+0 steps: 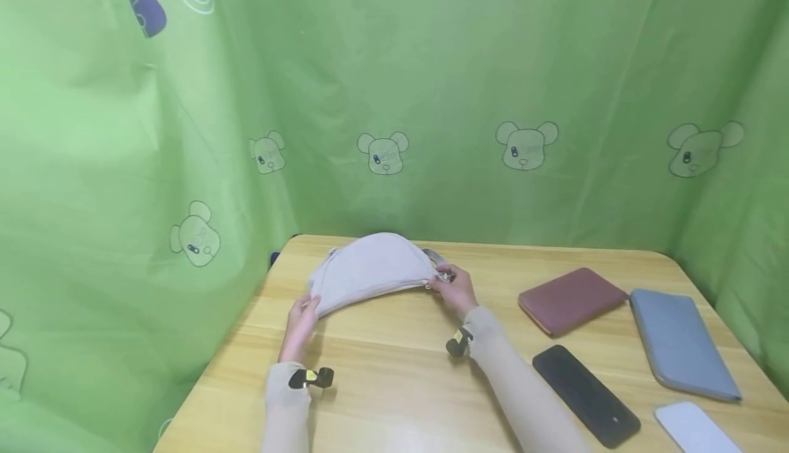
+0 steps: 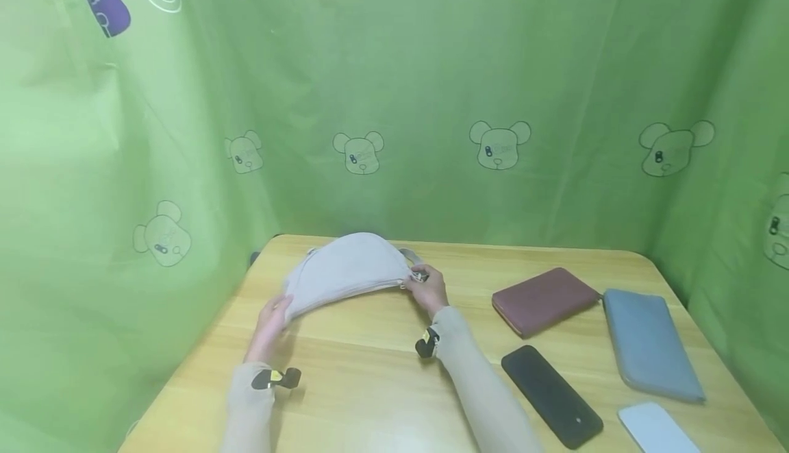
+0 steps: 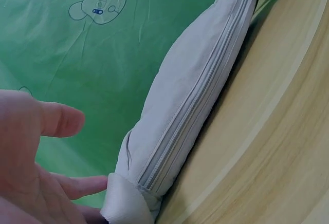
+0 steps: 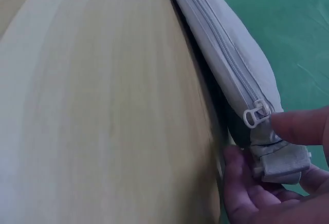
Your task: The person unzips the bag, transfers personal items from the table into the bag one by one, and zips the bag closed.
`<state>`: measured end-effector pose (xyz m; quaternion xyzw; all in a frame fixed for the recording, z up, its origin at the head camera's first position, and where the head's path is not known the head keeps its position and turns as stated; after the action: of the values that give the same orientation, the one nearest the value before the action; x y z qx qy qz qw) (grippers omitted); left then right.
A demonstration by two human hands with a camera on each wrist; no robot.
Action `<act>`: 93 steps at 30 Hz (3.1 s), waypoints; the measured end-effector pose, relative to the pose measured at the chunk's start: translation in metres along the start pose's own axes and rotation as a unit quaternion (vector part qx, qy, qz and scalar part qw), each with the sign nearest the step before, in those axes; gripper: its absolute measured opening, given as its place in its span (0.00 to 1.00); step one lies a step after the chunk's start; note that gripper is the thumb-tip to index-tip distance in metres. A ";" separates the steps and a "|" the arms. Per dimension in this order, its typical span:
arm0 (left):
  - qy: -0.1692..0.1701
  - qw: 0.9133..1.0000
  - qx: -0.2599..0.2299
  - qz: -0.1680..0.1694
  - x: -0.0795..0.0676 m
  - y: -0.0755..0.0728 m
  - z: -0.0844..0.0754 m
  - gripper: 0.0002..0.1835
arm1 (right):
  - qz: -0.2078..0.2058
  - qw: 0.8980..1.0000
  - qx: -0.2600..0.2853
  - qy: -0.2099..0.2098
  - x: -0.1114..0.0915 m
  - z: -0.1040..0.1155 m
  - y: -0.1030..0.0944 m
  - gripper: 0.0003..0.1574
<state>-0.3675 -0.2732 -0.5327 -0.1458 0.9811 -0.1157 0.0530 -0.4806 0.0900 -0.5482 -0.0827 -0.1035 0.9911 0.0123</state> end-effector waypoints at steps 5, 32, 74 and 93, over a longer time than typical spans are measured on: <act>0.003 1.000 -0.005 0.017 0.002 0.008 -0.003 0.35 | -0.013 0.999 0.028 0.008 -0.004 -0.006 -0.016 0.29; 0.118 0.971 -0.169 0.119 -0.006 0.112 -0.134 0.20 | -0.055 0.993 -0.080 -0.066 -0.033 0.005 -0.068 0.25; -0.165 0.789 -0.499 0.318 -0.040 0.288 -0.042 0.36 | -0.043 0.985 -0.140 -0.095 -0.043 0.031 -0.073 0.26; -0.155 0.821 -0.479 0.267 -0.037 0.284 -0.037 0.08 | -0.046 0.985 -0.141 -0.091 -0.043 0.031 -0.073 0.25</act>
<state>-0.4150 0.0099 -0.5631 0.0992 0.8920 0.4121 0.1568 -0.4430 0.1533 -0.4967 0.0122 -0.2461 0.9685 0.0368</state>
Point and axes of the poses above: each hand's wrist, its own x-axis towards the middle knuckle, its own y-axis out of the palm, z = x × y, the point moved 10 cm from there along x, towards the middle knuckle, and after that the axes turned 5 degrees about y, right-handed, at the moved point
